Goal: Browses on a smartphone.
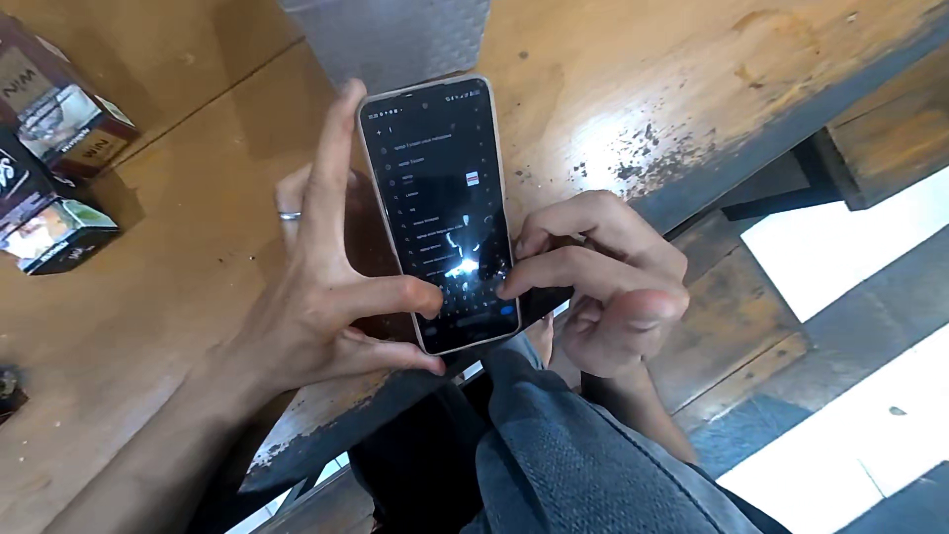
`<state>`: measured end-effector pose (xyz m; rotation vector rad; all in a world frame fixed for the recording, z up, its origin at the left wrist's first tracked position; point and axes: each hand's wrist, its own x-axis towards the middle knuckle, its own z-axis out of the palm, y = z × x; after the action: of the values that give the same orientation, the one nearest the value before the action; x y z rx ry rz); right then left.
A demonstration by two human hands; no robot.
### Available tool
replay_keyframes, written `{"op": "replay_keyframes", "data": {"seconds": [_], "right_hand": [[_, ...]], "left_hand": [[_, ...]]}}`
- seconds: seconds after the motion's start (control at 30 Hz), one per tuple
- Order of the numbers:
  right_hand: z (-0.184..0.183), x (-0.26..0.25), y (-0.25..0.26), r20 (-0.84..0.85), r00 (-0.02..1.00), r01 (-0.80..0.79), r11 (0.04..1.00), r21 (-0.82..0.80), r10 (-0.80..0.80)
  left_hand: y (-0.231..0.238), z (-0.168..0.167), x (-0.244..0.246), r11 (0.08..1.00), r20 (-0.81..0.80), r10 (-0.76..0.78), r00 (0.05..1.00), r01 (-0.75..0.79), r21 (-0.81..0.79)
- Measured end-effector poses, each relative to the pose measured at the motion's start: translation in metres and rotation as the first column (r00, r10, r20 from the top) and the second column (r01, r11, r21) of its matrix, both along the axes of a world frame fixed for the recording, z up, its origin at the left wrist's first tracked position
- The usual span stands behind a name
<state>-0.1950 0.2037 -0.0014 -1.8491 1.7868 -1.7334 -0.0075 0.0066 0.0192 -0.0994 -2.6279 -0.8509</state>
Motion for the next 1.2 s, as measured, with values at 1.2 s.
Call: {"op": "replay_keyframes", "data": {"seconds": [1.2], "right_hand": [[-0.0001,0.0019,0.0007,0.001,0.999,-0.033,0.999,-0.032,0.033]], "left_hand": [[0.0002,-0.0001,-0.0013,1.000,-0.026,-0.006,1.000,0.006,0.003]]}}
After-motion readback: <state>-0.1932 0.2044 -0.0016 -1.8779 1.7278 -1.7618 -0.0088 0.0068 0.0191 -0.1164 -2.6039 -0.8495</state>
